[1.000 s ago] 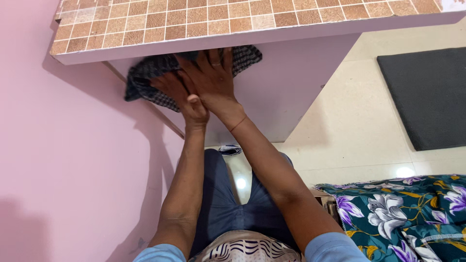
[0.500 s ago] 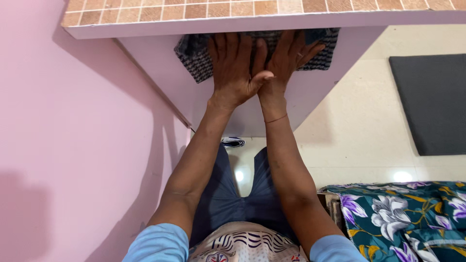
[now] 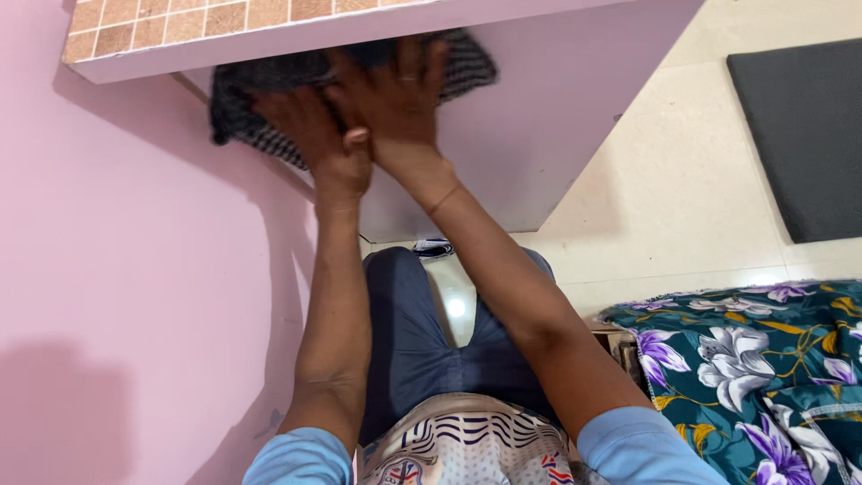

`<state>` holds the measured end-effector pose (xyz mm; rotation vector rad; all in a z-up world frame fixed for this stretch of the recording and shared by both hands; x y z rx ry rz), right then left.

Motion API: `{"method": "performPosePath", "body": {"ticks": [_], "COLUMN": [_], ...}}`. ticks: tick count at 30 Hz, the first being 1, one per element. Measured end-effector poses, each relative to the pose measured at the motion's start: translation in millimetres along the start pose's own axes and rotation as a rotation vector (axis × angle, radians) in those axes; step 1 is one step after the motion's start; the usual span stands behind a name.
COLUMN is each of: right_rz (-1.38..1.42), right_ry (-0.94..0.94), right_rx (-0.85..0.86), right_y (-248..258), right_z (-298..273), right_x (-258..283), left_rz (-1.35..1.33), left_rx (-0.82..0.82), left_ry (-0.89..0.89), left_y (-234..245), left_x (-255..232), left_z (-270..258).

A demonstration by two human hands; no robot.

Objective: The person wipes the surface of a wooden door and a small tiled table with a cloth.

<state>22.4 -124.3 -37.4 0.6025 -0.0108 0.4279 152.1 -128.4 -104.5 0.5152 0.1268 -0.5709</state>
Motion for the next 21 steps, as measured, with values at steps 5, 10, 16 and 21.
{"method": "performPosePath", "body": {"ticks": [5,10,16,21], "right_rz": [0.048,0.025,0.096,0.051], "right_ry": [0.137,-0.199,-0.683,-0.61], "right_rx": [0.018,0.195,0.094,-0.116], "right_y": [-8,-43,-40,-9], "right_z": [-25,-93,-187,-167], "right_x": [17,-64,-189,-208], "left_rz": [-0.05,-0.203,-0.278,-0.38], "left_rx": [0.03,0.257,0.763,0.521], "left_ry": [0.067,0.029,-0.038,-0.158], "left_y": [-1,-28,-89,-90], "left_x": [24,-57,-170,-187], "left_z": [-33,-38,-51,-44]}}
Point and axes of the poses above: each hand's wrist, its own z-axis towards the middle knuckle, its own y-axis out of the back of the hand, x = y × z, the point moved 8 cm from there along z, towards the middle knuckle, and after that the axes turned 9 degrees about -z, right-handed, at the moved point
